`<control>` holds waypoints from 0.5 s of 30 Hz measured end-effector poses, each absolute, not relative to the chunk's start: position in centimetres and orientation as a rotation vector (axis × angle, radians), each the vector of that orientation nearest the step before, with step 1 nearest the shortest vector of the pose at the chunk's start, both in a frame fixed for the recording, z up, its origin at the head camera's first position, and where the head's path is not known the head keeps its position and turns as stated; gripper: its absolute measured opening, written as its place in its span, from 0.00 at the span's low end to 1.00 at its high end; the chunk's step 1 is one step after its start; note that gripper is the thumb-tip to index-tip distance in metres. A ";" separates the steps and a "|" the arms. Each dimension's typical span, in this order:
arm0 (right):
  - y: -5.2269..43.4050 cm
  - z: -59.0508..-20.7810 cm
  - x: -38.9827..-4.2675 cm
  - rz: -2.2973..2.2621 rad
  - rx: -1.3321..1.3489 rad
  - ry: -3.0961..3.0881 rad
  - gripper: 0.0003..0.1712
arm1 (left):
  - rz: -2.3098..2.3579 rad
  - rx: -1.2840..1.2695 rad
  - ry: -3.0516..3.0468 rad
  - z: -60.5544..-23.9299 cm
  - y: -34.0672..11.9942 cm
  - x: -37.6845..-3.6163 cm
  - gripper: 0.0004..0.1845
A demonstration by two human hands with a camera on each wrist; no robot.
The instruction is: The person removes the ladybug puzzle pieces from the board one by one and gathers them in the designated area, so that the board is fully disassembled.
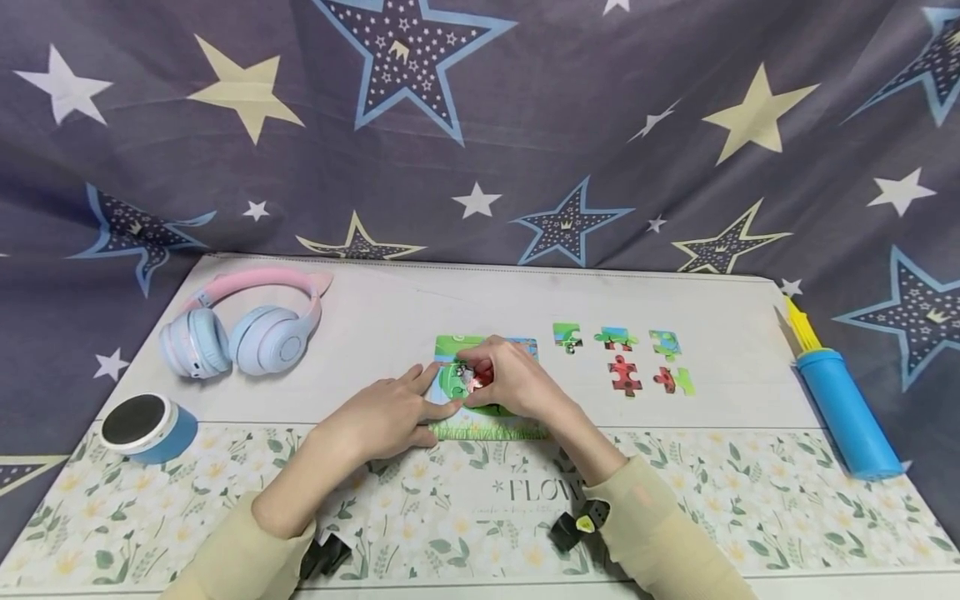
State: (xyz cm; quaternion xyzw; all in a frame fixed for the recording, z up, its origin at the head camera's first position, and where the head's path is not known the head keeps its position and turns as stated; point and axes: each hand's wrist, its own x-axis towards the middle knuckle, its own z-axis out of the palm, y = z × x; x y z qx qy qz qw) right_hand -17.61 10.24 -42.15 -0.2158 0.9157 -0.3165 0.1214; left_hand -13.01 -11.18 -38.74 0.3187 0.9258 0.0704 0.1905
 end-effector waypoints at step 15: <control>10.7 -42.2 -17.7 -0.998 -0.660 2.617 0.34 | 0.198 0.889 2.597 -38.6 -11.1 -13.0 0.29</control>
